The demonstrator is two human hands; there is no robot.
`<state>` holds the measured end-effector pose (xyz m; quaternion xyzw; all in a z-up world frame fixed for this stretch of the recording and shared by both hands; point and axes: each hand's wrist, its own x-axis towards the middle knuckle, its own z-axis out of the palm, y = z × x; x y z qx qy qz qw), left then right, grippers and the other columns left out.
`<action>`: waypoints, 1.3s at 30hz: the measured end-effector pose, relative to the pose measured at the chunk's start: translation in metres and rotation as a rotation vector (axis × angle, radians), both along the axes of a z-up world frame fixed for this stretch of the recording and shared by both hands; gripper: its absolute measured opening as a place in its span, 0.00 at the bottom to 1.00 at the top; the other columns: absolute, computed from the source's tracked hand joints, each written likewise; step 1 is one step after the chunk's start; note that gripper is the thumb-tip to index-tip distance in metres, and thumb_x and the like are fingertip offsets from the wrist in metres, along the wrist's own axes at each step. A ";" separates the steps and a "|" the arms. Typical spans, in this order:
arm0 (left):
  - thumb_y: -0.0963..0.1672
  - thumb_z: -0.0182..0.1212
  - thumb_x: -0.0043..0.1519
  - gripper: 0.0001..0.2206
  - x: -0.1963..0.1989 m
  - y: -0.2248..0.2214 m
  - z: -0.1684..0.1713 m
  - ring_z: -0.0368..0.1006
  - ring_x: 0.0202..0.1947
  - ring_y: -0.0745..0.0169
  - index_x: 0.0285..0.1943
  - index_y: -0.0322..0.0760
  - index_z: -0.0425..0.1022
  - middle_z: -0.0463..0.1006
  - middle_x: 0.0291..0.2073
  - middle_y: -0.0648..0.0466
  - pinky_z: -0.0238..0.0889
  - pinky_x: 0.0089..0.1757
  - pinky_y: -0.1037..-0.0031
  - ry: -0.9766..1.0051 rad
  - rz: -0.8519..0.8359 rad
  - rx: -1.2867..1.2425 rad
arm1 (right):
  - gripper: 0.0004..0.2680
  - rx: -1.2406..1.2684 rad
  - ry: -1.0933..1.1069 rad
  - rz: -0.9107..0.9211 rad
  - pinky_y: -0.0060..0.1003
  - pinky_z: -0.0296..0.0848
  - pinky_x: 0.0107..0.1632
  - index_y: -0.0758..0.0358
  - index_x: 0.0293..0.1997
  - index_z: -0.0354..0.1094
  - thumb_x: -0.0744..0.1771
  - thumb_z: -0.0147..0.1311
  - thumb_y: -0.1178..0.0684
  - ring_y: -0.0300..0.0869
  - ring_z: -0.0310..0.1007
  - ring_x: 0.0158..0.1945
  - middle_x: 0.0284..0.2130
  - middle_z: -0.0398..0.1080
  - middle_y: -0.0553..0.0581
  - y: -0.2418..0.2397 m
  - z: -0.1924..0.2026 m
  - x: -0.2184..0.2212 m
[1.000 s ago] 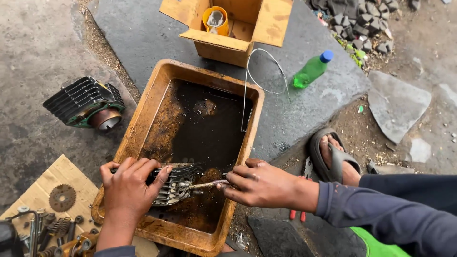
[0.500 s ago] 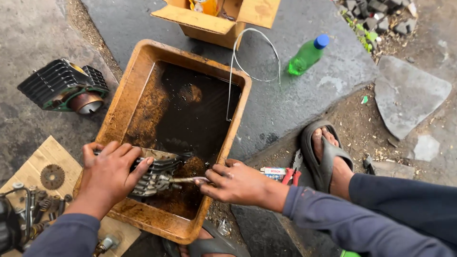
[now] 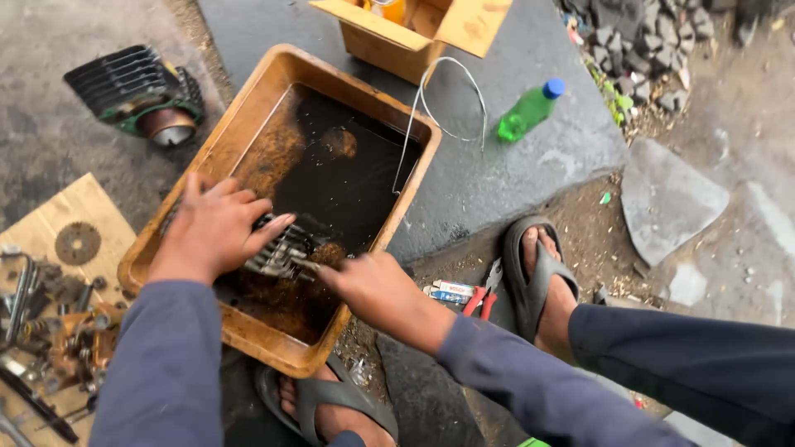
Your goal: Cleaning various internal motorcycle engine parts, including a cylinder head and a cylinder block, by scrubbing them with a brush in a tray of cleaning fluid.
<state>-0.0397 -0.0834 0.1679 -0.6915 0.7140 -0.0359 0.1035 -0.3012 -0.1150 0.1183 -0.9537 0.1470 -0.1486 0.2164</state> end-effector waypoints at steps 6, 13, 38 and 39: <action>0.61 0.45 0.64 0.25 0.009 -0.008 0.000 0.67 0.58 0.58 0.47 0.50 0.83 0.81 0.44 0.59 0.46 0.63 0.54 0.075 0.014 0.071 | 0.07 0.046 0.099 0.001 0.50 0.71 0.27 0.60 0.45 0.72 0.64 0.56 0.55 0.56 0.76 0.26 0.21 0.74 0.61 -0.004 0.012 0.008; 0.53 0.47 0.67 0.18 0.020 -0.013 -0.031 0.63 0.66 0.57 0.49 0.46 0.83 0.79 0.54 0.57 0.39 0.70 0.54 0.401 0.109 -0.129 | 0.10 -0.062 0.069 -0.064 0.49 0.72 0.31 0.65 0.49 0.67 0.64 0.53 0.60 0.56 0.75 0.31 0.28 0.72 0.62 0.003 0.001 0.004; 0.59 0.49 0.64 0.25 -0.006 -0.023 -0.015 0.74 0.52 0.51 0.36 0.44 0.86 0.81 0.42 0.44 0.43 0.66 0.45 0.227 0.317 -0.088 | 0.05 -0.068 0.075 -0.249 0.53 0.70 0.29 0.62 0.39 0.66 0.68 0.54 0.52 0.58 0.73 0.27 0.28 0.72 0.60 0.029 -0.006 0.010; 0.59 0.49 0.64 0.25 -0.008 -0.026 -0.016 0.74 0.52 0.51 0.36 0.44 0.86 0.81 0.42 0.44 0.43 0.66 0.45 0.226 0.316 -0.096 | 0.05 -0.075 0.072 -0.249 0.53 0.70 0.29 0.62 0.39 0.66 0.68 0.54 0.52 0.58 0.73 0.27 0.28 0.72 0.60 0.029 -0.007 0.007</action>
